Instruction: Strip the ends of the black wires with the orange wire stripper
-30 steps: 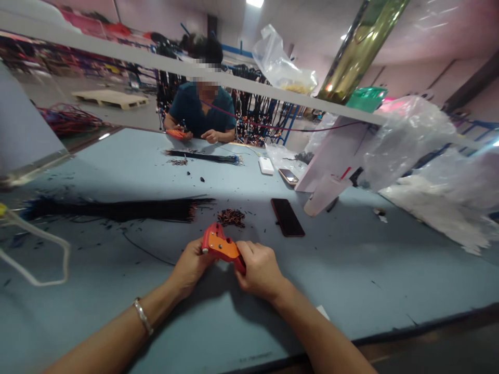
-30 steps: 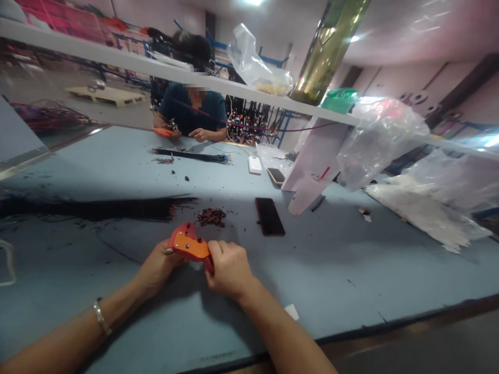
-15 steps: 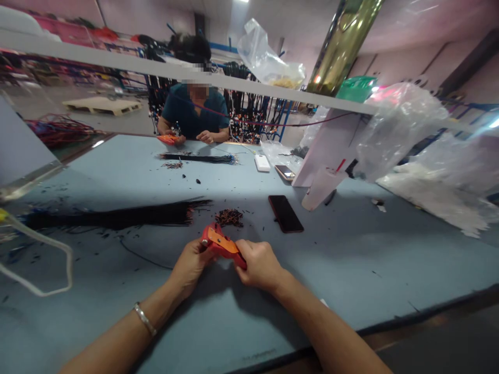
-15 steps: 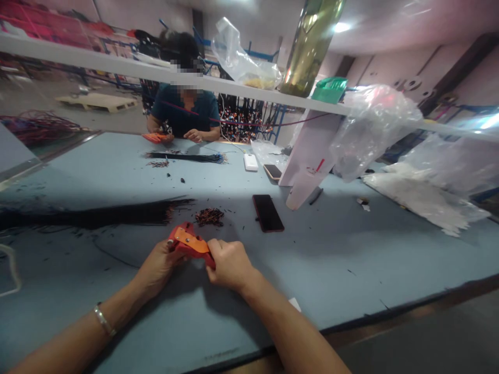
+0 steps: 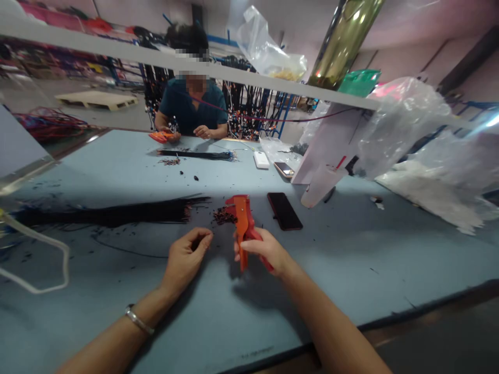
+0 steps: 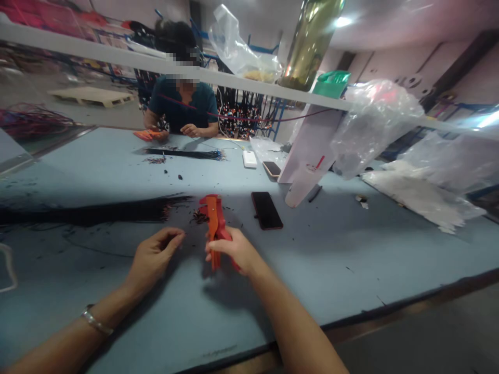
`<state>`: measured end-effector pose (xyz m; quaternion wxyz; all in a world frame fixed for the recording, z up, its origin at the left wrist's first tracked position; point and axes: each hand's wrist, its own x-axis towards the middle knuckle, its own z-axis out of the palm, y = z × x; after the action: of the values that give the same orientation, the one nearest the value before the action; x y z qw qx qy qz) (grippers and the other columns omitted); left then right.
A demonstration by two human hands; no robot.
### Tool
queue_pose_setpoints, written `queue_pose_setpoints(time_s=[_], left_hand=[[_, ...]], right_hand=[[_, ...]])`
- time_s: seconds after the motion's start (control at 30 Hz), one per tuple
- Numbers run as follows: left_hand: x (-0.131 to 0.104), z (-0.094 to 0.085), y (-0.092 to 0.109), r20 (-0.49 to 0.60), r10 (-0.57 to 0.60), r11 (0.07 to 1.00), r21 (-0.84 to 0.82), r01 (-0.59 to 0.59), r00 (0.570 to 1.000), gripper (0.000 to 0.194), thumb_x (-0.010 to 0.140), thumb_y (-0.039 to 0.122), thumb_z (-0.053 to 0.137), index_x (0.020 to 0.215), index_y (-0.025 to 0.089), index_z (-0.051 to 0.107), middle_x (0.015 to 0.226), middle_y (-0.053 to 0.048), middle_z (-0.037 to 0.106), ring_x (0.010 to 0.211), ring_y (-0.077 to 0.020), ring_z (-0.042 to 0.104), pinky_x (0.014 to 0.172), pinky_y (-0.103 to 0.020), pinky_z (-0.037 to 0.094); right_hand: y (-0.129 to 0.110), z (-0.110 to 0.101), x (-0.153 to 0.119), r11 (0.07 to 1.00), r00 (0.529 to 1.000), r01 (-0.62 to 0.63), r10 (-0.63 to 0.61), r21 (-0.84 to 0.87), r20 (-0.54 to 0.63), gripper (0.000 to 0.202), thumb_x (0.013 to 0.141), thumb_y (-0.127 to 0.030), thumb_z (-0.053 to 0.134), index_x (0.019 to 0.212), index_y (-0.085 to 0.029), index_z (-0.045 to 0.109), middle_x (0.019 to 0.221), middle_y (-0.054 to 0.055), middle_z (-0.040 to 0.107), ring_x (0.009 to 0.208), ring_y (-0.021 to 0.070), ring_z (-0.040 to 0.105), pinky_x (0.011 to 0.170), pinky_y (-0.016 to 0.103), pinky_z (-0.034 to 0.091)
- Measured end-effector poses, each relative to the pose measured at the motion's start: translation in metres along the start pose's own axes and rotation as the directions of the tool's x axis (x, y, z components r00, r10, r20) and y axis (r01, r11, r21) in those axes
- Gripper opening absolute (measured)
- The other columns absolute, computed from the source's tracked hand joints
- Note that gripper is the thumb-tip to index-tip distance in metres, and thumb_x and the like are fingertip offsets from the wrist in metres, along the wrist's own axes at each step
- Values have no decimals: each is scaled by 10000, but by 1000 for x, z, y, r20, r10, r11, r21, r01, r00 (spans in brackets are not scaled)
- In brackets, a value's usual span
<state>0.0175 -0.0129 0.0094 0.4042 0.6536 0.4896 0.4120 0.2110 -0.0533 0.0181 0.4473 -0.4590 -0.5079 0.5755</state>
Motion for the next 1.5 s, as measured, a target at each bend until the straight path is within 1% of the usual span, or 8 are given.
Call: queue_pose_setpoints(time_s=[0.07,0.17,0.4,0.63,0.9,1.03,1.33,1.5], left_hand=[[1,-1,-3,5,25,997,68,-25,1000,247,777,407,572,766,175,653,687,3,617,680,-159,546,654,-225,412],[3,-3,-6,29,-22,993,116,19,999,268,772,426,569,800,184,681,729,-4,665,709,-178,577,664,-232,415],[5,-6,-2,55,-79,985,160,70,995,242,733,417,574,709,205,689,609,3,628,609,-184,540,565,-231,368],[6,-6,-3,17,-67,987,151,64,998,233,699,407,584,707,204,698,645,-10,677,630,-203,573,608,-239,403],[6,-6,-1,33,-54,990,132,49,998,234,713,403,570,685,194,671,555,20,595,552,-165,502,547,-225,356],[6,-6,3,41,-49,989,145,43,998,231,707,393,562,666,191,665,520,26,571,529,-159,485,535,-223,358],[9,-6,-7,53,-14,986,167,5,999,249,732,405,561,716,197,696,671,-9,693,693,-216,601,638,-234,421],[8,-7,-3,43,-13,991,135,7,999,231,722,381,567,693,185,685,566,16,606,570,-167,522,569,-228,383]], right_hand=[[6,-5,2,927,989,-116,73,358,130,303,720,-320,543,963,-142,566,770,41,624,630,180,626,584,301,488],[14,-10,4,801,978,-205,139,563,158,311,709,-298,505,961,-132,581,775,50,625,654,173,623,639,313,501],[7,-28,-8,822,993,60,11,566,-121,346,717,-316,437,1003,-190,586,850,49,605,727,184,592,739,376,510],[2,-34,-10,779,982,-52,154,625,-110,261,743,-268,480,923,-146,624,788,64,649,740,209,645,743,375,521],[12,0,-12,618,908,-153,396,771,-137,186,835,-293,478,802,-148,591,757,65,668,707,196,679,685,333,531],[19,12,-12,653,911,-114,369,749,-183,145,829,-270,497,826,-156,585,771,61,670,733,200,679,710,340,529],[8,-6,-5,701,958,-245,282,670,56,261,835,-237,414,897,-103,628,747,73,695,662,178,682,666,302,520],[-3,-19,-19,871,981,-179,192,457,19,236,790,-316,520,916,-134,601,764,51,677,635,174,663,626,293,497]])
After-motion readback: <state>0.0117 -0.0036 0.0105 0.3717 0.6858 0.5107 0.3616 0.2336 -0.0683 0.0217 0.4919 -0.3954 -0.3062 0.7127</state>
